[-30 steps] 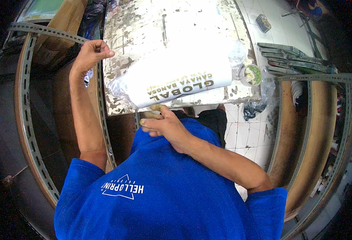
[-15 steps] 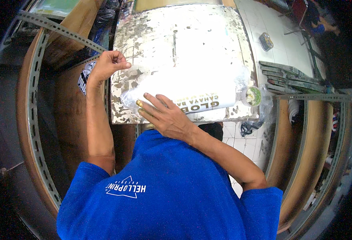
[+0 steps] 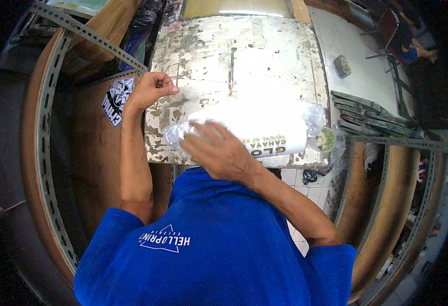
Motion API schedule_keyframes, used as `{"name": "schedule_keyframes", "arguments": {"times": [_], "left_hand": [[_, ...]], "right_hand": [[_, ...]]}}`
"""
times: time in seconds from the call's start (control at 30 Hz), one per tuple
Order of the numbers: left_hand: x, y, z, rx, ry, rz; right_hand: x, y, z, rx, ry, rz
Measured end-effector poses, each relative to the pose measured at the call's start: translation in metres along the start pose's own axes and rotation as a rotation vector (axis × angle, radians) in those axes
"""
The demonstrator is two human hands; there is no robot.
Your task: The person places rolled-up printed materials into a plastic bag, rolls the bag tight, and secures it with adhesive tape.
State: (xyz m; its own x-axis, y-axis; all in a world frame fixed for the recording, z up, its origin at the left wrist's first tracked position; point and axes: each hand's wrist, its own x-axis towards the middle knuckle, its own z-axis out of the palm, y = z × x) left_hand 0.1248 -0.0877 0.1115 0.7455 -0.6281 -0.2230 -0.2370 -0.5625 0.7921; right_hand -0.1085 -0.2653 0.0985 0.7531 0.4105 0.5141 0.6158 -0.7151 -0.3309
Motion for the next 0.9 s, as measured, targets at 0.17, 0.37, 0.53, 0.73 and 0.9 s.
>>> {"name": "schedule_keyframes", "arguments": {"times": [0.17, 0.37, 0.53, 0.73, 0.9], "left_hand": [[-0.004, 0.007, 0.001, -0.013, 0.018, -0.012], [-0.005, -0.002, -0.002, -0.077, 0.037, 0.019], [0.001, -0.004, -0.002, -0.063, 0.029, 0.022], [0.013, -0.041, 0.019, -0.181, -0.068, -0.017], [0.015, -0.060, 0.039, -0.287, -0.086, -0.114]], "right_hand": [[0.027, 0.027, 0.002, -0.068, -0.116, 0.313], [0.042, 0.054, -0.010, 0.105, -0.421, 0.340], [0.047, 0.057, -0.017, 0.171, -0.468, 0.367], [0.039, 0.056, -0.011, 0.101, -0.387, 0.354], [0.040, 0.054, -0.012, 0.107, -0.393, 0.380]]}}
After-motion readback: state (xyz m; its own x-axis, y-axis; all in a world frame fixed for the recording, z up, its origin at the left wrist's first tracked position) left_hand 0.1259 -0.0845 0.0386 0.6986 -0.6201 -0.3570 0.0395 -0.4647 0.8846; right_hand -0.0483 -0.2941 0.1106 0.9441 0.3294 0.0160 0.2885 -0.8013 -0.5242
